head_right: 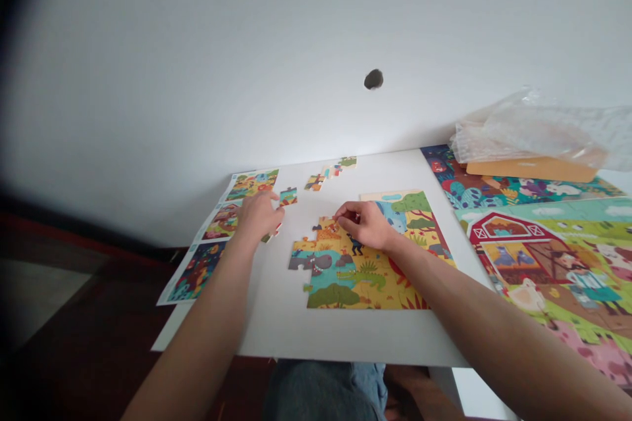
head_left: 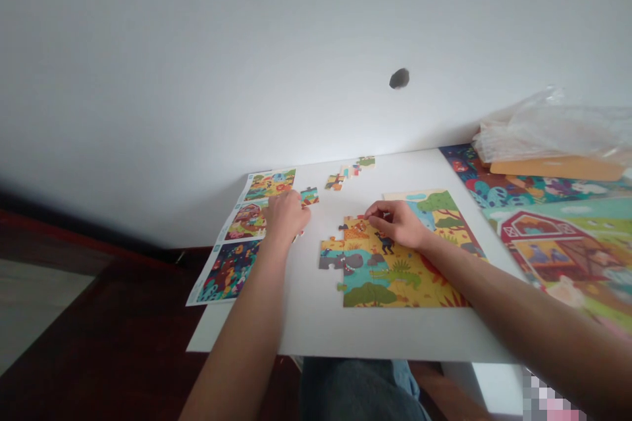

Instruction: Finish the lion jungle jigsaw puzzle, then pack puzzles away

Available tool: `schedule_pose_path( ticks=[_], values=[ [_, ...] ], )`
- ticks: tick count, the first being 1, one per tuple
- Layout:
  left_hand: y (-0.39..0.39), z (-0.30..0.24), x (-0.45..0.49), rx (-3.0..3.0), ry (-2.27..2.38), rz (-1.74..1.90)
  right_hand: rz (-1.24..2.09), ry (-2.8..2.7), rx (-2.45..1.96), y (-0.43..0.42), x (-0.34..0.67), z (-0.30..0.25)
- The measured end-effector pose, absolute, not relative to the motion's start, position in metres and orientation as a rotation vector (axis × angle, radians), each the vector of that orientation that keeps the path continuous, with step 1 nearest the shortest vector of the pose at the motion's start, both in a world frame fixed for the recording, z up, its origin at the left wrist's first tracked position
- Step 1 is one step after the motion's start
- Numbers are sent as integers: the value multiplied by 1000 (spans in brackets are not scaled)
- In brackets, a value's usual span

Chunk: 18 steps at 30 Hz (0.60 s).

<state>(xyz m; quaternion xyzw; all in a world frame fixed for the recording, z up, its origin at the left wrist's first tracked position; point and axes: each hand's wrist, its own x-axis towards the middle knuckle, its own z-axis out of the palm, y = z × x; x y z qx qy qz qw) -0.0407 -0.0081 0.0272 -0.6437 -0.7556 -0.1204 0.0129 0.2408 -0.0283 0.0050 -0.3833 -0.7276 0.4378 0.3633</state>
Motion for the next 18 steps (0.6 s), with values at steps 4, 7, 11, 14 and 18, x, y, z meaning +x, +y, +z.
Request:
schedule_pose_path(
  ticks=[4,7,11,14,18],
  values=[
    [21,25,-48,-2455,-2136,-295,1122,-1875,-992,-27,240,4],
    [40,26,-56,-2675,-2020,-234,1136,-1865,-982,-27,240,4],
    [49,29,-60,-2745,-1923,-248,1143,-1862,-974,-27,241,4],
    [47,30,-62,-2761,-1865,-276,1144,-1854,-987,-27,241,4],
    [41,29,-75,-2742,-1876,-187,1132,-1865,-976,-26,241,3]
  ],
)
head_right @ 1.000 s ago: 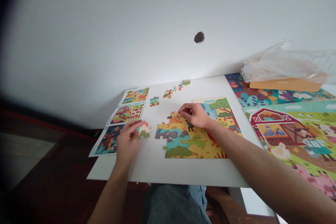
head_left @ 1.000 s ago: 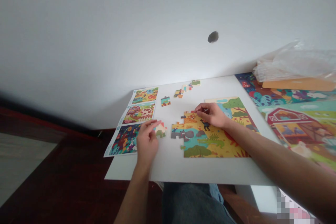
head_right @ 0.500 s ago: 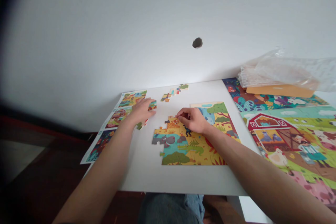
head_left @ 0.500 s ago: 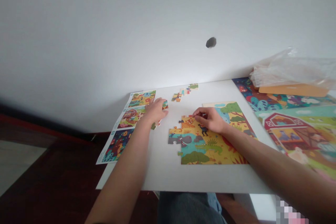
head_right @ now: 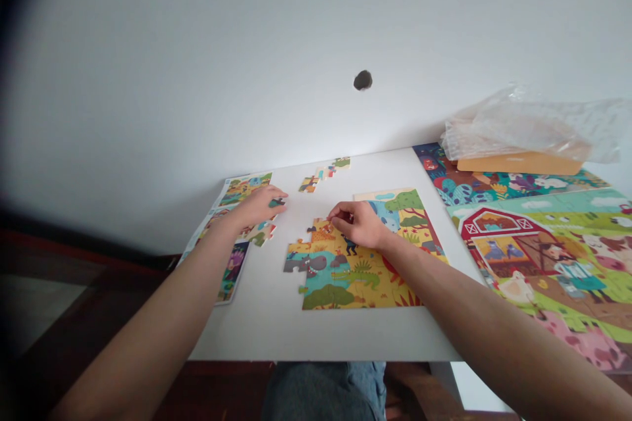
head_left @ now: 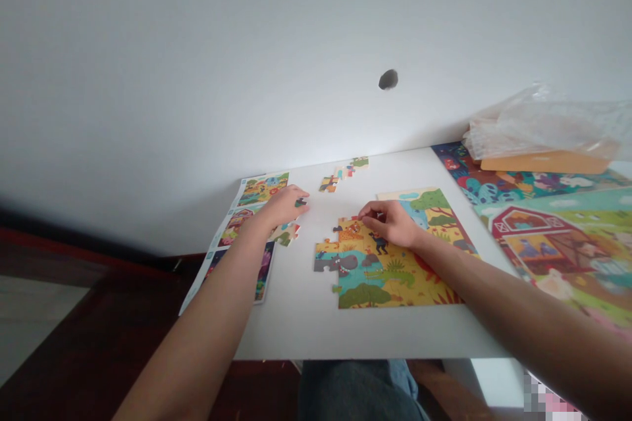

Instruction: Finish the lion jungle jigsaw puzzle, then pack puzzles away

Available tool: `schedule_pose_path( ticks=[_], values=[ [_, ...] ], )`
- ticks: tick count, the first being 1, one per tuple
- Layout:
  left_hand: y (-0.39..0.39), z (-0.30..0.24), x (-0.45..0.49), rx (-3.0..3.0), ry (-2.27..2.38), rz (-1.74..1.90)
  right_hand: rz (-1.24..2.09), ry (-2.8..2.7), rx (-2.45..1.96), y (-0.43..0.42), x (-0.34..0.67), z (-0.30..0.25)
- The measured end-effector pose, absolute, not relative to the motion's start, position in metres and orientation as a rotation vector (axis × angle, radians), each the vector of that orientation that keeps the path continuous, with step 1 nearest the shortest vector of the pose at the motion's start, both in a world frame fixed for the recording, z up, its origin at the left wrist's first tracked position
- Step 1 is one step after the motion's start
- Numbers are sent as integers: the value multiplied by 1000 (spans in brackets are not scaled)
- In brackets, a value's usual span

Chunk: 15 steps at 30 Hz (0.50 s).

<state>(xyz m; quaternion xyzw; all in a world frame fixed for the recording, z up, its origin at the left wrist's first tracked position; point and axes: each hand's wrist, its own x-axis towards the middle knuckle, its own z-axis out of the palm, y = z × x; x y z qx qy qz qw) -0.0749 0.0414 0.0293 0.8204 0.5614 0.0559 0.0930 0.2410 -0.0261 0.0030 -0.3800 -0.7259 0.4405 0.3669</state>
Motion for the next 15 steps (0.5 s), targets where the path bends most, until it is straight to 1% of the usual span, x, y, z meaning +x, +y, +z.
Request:
schedule_pose_path(
  ticks=[2,7,10,15],
  values=[
    [40,29,-85,2403,1651,103,1131,-1872,-966,-26,241,2],
    [39,31,-98,2341,1612,170,1116,-1873,-967,-26,240,2],
    [38,33,-94,2343,1620,145,1116,-1872,-962,-26,241,3],
    [41,27,-84,2201,1797,207,1112,-1873,-957,-27,240,4]
  ],
)
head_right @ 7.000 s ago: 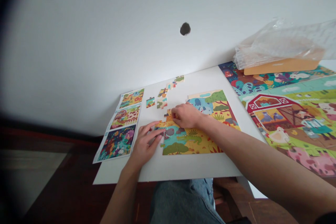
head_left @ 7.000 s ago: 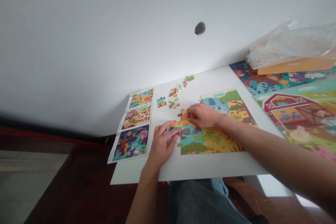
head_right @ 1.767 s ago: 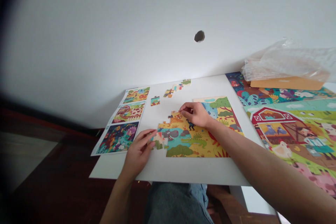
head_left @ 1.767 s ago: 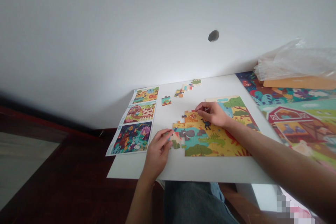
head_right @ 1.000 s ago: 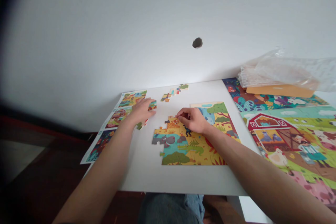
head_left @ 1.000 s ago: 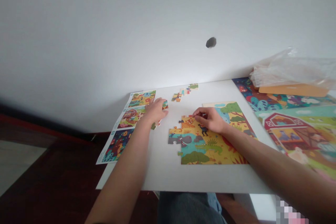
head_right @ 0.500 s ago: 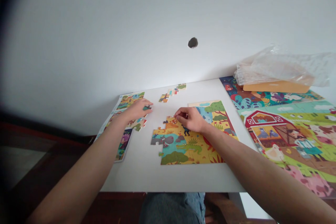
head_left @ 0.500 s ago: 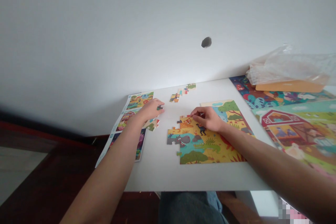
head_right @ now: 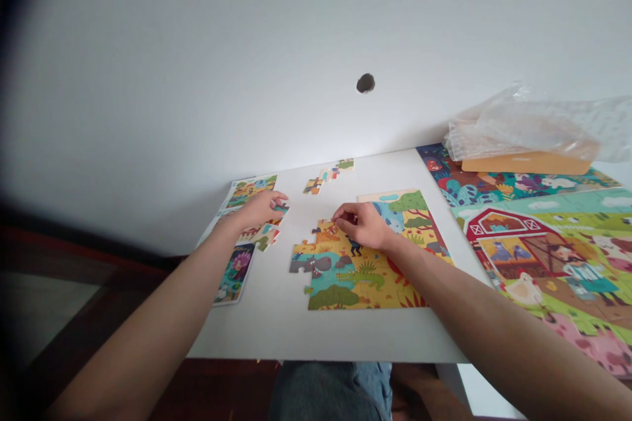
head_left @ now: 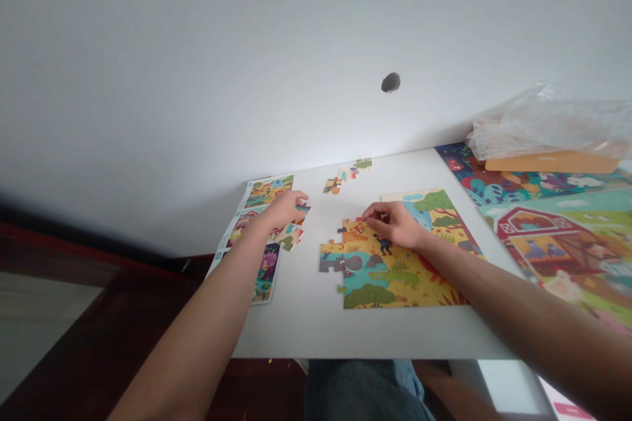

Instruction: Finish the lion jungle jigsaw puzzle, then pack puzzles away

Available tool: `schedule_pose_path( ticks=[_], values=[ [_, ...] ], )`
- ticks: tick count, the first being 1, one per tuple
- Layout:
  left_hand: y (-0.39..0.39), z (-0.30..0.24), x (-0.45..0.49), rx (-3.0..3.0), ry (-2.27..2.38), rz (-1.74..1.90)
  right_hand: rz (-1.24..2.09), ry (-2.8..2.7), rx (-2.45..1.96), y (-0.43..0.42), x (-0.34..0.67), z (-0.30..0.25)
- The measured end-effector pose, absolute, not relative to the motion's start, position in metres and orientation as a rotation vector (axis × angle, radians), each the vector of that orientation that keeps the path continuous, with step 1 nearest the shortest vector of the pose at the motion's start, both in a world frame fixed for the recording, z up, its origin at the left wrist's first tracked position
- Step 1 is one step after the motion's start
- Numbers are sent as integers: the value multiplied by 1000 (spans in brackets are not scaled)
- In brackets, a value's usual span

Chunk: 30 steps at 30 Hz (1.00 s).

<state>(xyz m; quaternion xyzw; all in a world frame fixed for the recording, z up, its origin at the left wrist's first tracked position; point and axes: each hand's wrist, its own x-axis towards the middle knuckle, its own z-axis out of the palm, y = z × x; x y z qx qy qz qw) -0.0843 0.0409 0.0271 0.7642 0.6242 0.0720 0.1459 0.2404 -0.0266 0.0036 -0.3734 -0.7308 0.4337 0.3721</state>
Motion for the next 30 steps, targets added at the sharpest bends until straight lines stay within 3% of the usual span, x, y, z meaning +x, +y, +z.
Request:
schedule_pose_path(
  ticks=[8,16,23,30],
  values=[
    [51,26,-73,2122,1945,201,1118,-1871,-952,-25,241,1],
    [51,44,-69,2254,1621,-11,1111,-1874,-937,-24,241,0],
    [49,48,-67,2399,1697,-129,1100,-1876,-942,-24,241,-1],
    [-10,68,-55,2535,1614,24,1106,-1868,-936,-24,241,1]
  ],
)
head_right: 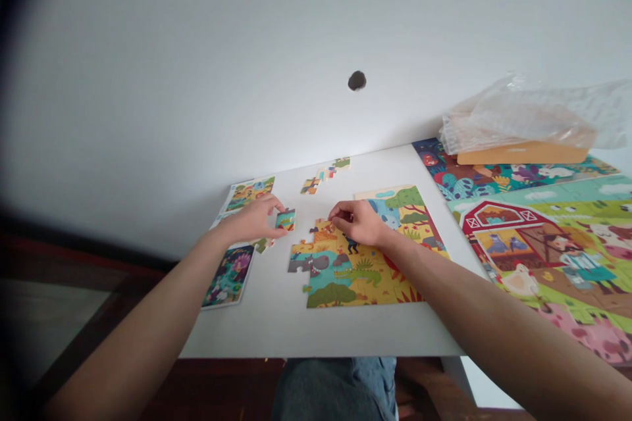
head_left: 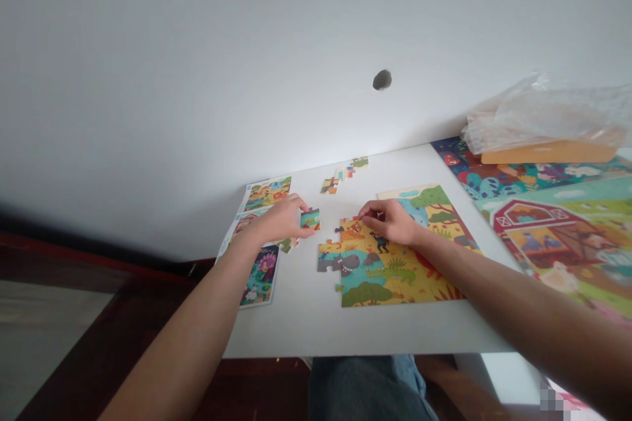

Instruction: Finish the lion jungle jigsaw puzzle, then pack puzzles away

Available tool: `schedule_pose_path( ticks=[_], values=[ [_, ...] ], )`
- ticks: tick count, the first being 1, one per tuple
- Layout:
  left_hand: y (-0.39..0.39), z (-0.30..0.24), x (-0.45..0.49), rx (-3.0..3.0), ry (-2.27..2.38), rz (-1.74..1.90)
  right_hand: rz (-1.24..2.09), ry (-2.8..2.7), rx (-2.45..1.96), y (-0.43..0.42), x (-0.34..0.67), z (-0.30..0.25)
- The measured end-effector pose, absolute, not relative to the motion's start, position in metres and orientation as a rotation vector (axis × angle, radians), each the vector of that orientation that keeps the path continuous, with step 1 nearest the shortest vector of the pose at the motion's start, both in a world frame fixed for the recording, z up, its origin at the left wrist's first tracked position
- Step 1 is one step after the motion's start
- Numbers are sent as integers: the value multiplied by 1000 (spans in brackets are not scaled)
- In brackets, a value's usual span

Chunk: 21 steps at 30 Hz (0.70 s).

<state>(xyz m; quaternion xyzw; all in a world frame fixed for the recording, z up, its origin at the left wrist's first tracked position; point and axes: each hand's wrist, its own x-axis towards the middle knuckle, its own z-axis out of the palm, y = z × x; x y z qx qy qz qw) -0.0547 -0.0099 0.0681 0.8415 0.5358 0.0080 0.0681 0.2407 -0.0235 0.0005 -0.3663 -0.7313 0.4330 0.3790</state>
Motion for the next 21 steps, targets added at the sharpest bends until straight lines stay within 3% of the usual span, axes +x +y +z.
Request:
schedule_pose_path(
  ticks=[4,9,14,21],
  values=[
    [-83,69,-47,2544,1475,149,1116,-1866,-904,-25,240,3],
    [-148,27,-41,2474,1483,404,1114,-1870,-917,-25,240,3],
    [-170,-2,-36,2461,1515,672,1117,-1872,-913,-25,242,1],
    [-176,7,-27,2481,1444,653,1128,-1869,-935,-25,241,2]
  ],
)
